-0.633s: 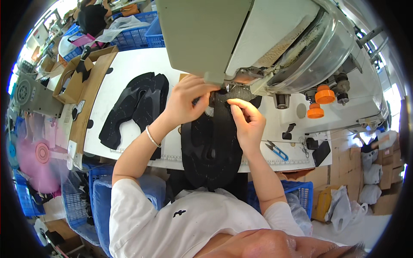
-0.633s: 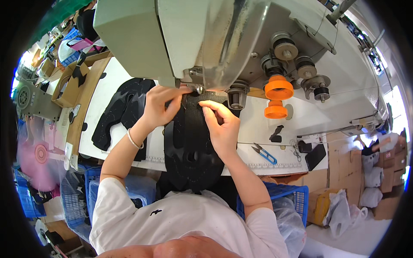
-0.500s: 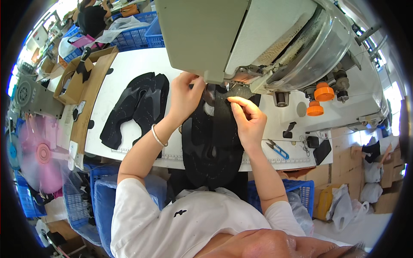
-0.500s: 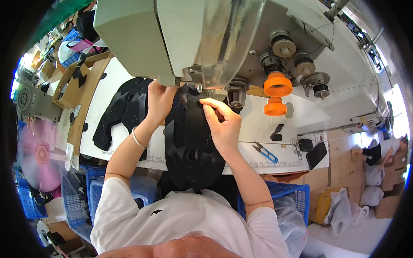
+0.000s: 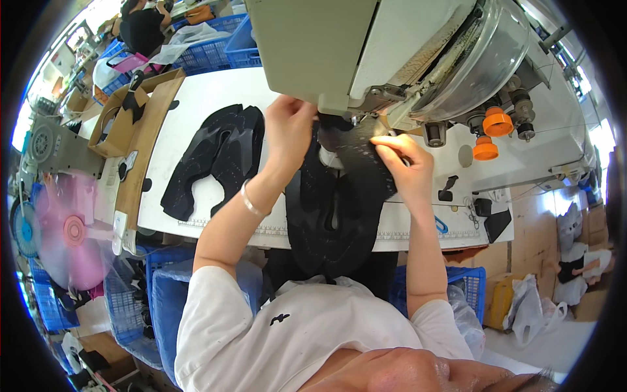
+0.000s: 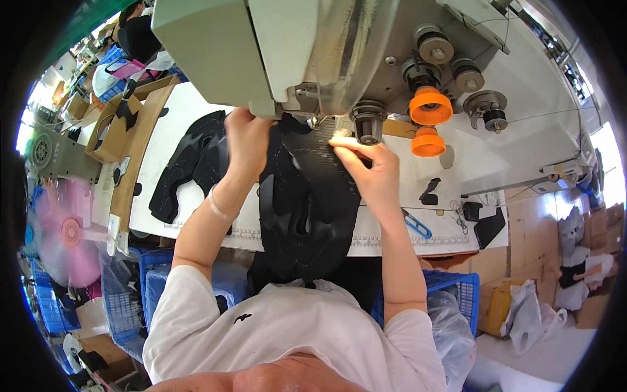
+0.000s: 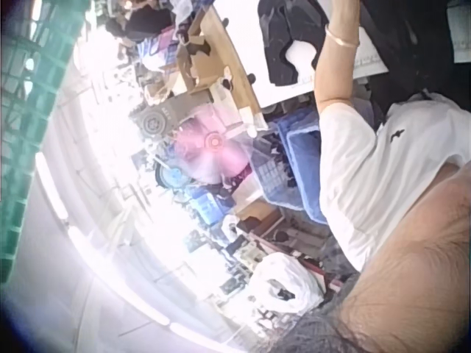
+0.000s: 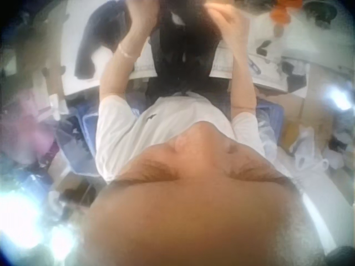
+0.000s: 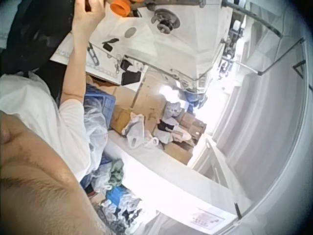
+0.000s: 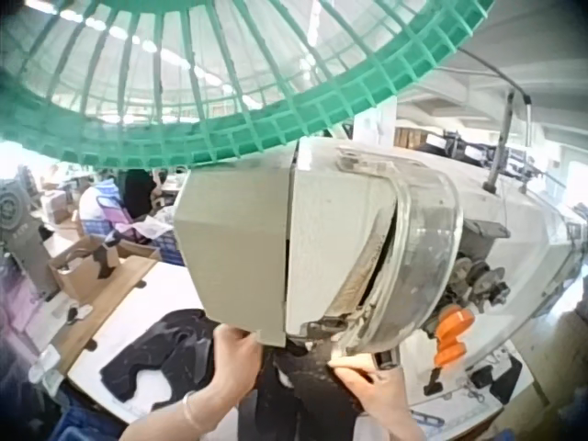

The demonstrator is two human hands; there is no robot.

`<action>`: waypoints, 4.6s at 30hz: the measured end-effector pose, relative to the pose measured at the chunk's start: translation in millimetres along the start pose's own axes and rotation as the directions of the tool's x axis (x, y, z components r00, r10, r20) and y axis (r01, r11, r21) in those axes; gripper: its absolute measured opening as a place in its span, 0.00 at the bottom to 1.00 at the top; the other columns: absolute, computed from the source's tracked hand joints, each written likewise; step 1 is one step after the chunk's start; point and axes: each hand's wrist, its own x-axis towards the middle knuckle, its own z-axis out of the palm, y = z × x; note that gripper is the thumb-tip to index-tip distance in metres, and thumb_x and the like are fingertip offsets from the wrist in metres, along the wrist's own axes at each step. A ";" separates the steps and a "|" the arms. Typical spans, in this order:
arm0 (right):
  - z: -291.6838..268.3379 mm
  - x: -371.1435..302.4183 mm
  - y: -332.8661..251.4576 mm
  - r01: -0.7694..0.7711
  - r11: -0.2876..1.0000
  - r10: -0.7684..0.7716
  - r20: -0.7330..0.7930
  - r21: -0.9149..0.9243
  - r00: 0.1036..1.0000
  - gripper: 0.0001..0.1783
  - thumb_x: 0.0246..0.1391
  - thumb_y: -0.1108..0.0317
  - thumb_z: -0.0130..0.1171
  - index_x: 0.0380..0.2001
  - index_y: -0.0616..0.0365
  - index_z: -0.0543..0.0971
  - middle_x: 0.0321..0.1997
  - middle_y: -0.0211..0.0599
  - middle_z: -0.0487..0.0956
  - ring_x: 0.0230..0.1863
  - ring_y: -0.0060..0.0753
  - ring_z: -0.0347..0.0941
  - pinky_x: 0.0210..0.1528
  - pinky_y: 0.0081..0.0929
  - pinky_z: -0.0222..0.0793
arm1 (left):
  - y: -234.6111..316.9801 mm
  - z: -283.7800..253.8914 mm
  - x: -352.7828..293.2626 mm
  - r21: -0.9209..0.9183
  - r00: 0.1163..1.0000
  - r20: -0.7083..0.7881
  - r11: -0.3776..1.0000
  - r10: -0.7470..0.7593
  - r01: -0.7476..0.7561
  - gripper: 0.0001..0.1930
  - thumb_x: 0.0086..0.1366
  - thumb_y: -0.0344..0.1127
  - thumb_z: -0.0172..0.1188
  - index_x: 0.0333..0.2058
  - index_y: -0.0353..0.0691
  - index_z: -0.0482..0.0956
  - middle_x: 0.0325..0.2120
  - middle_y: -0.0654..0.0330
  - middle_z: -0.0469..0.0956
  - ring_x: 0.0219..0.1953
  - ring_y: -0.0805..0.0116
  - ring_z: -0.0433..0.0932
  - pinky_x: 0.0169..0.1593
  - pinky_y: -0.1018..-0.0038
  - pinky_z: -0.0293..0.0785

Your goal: The person aligns and feeds pieces of shoe upper material under a sewing machine needle by hand to stitch the edges together, then sets the stitched pieces aside.

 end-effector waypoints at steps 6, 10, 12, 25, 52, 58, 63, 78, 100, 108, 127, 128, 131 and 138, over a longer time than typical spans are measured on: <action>-19.8 -43.7 24.6 -0.184 0.968 0.177 0.053 0.168 0.983 0.09 0.57 0.75 0.59 0.40 0.61 0.84 0.30 0.29 0.77 0.28 0.16 0.72 0.34 0.16 0.67 | 62.8 -133.4 -33.8 -0.245 0.967 -0.221 0.952 0.128 -0.182 0.15 0.72 0.29 0.50 0.56 0.35 0.73 0.48 0.57 0.79 0.48 0.72 0.80 0.53 0.75 0.77; -10.7 -70.2 31.8 -0.321 0.923 0.302 0.116 0.212 0.946 0.08 0.58 0.74 0.59 0.39 0.62 0.84 0.30 0.30 0.77 0.29 0.18 0.72 0.34 0.16 0.68 | 107.2 -213.9 -5.7 -0.004 0.989 -0.150 1.000 -0.008 0.008 0.17 0.72 0.36 0.53 0.55 0.32 0.75 0.44 0.60 0.81 0.42 0.74 0.81 0.48 0.79 0.77; -2.2 -78.0 38.0 -0.337 0.920 0.310 0.156 0.199 0.938 0.08 0.60 0.72 0.58 0.38 0.64 0.83 0.30 0.31 0.78 0.31 0.18 0.72 0.35 0.17 0.68 | 78.7 -244.0 16.0 0.263 0.972 -0.222 0.955 -0.078 0.137 0.17 0.72 0.37 0.54 0.54 0.34 0.76 0.41 0.64 0.81 0.36 0.78 0.80 0.43 0.81 0.76; 36.7 -99.5 56.1 -0.070 0.981 0.068 -0.016 -0.181 0.998 0.05 0.54 0.72 0.63 0.34 0.55 0.84 0.24 0.31 0.76 0.31 0.35 0.69 0.41 0.29 0.64 | -3.9 -90.3 -71.7 0.930 0.942 0.323 -0.153 -0.095 -0.334 0.26 0.63 0.53 0.59 0.52 0.41 0.75 0.27 0.55 0.78 0.36 0.55 0.77 0.38 0.60 0.66; -4.5 -9.8 8.1 -0.273 0.882 0.241 0.130 0.385 0.962 0.07 0.60 0.70 0.61 0.39 0.59 0.75 0.29 0.16 0.68 0.28 0.06 0.58 0.29 0.11 0.56 | 10.7 -13.9 -45.7 0.406 0.336 0.775 -0.013 0.535 -0.914 0.14 0.51 0.27 0.63 0.39 0.35 0.84 0.42 0.54 0.81 0.51 0.59 0.80 0.57 0.63 0.77; 0.5 -2.9 12.9 -0.179 0.909 0.172 0.051 0.376 0.984 0.07 0.59 0.72 0.62 0.38 0.59 0.75 0.30 0.16 0.69 0.28 0.06 0.58 0.29 0.11 0.55 | 6.7 -13.4 -31.0 0.385 0.333 0.737 0.039 0.589 -0.922 0.14 0.51 0.27 0.63 0.38 0.32 0.84 0.41 0.55 0.81 0.48 0.58 0.81 0.54 0.65 0.80; 2.7 -6.1 16.8 -0.225 0.908 0.230 0.029 0.354 0.973 0.08 0.58 0.71 0.63 0.37 0.59 0.75 0.29 0.16 0.69 0.27 0.07 0.58 0.29 0.12 0.55 | 2.7 -14.1 -29.3 0.384 0.325 0.730 0.034 0.601 -0.923 0.13 0.51 0.27 0.63 0.38 0.32 0.84 0.40 0.56 0.81 0.48 0.59 0.81 0.54 0.65 0.80; -2.9 -3.3 23.7 -0.263 0.917 0.265 0.034 0.301 0.964 0.11 0.56 0.66 0.65 0.36 0.59 0.75 0.24 0.20 0.71 0.23 0.10 0.62 0.25 0.15 0.59 | -7.5 -10.8 -29.9 0.402 0.327 0.672 0.043 0.665 -0.915 0.15 0.48 0.27 0.63 0.38 0.32 0.84 0.39 0.55 0.81 0.47 0.58 0.81 0.53 0.65 0.81; -7.4 4.0 22.8 -0.257 0.941 0.261 0.012 0.221 0.965 0.11 0.55 0.65 0.67 0.31 0.62 0.80 0.23 0.24 0.76 0.22 0.16 0.67 0.26 0.21 0.64 | -3.4 -24.8 -32.5 0.210 0.110 0.744 -0.074 0.659 -0.975 0.12 0.53 0.29 0.63 0.38 0.35 0.84 0.35 0.52 0.83 0.42 0.57 0.84 0.47 0.66 0.83; -13.0 16.1 28.7 -0.432 0.902 0.431 0.063 0.002 0.900 0.09 0.58 0.63 0.64 0.31 0.57 0.81 0.21 0.17 0.73 0.23 0.08 0.61 0.25 0.12 0.51 | -3.9 -22.2 -26.7 0.250 0.117 0.743 -0.111 0.659 -0.962 0.12 0.55 0.29 0.63 0.39 0.36 0.84 0.36 0.52 0.83 0.42 0.57 0.84 0.47 0.66 0.82; -19.5 24.3 131.3 -0.420 0.478 0.459 0.187 0.771 0.868 0.11 0.63 0.66 0.57 0.42 0.63 0.80 0.44 0.31 0.80 0.45 0.23 0.72 0.49 0.24 0.67 | 28.7 17.1 -83.0 0.593 0.612 0.680 0.188 0.404 -0.783 0.20 0.53 0.34 0.64 0.46 0.36 0.82 0.42 0.56 0.78 0.47 0.60 0.77 0.52 0.64 0.73; -19.1 24.1 131.3 -0.434 0.479 0.490 0.177 0.763 0.853 0.11 0.63 0.66 0.56 0.42 0.63 0.80 0.43 0.31 0.79 0.44 0.22 0.72 0.48 0.23 0.67 | 29.2 19.7 -86.5 0.644 0.634 0.689 0.105 0.350 -0.758 0.23 0.55 0.42 0.64 0.49 0.39 0.81 0.43 0.57 0.77 0.48 0.61 0.76 0.53 0.65 0.70; -26.8 25.2 129.7 -0.405 0.829 0.358 0.191 0.385 0.914 0.19 0.65 0.59 0.52 0.54 0.54 0.65 0.51 0.34 0.75 0.51 0.33 0.76 0.52 0.32 0.75 | 24.5 24.2 -89.4 0.705 0.672 0.683 -0.018 0.288 -0.709 0.29 0.56 0.53 0.63 0.53 0.44 0.79 0.44 0.58 0.75 0.51 0.61 0.74 0.55 0.65 0.67; -20.9 28.1 102.7 -0.394 0.893 0.365 0.163 0.219 0.917 0.27 0.54 0.76 0.61 0.55 0.56 0.63 0.51 0.36 0.73 0.50 0.30 0.75 0.50 0.27 0.76 | 17.3 27.3 -88.5 0.743 0.682 0.651 -0.097 0.332 -0.662 0.30 0.54 0.54 0.63 0.54 0.46 0.79 0.43 0.58 0.74 0.53 0.61 0.73 0.56 0.65 0.67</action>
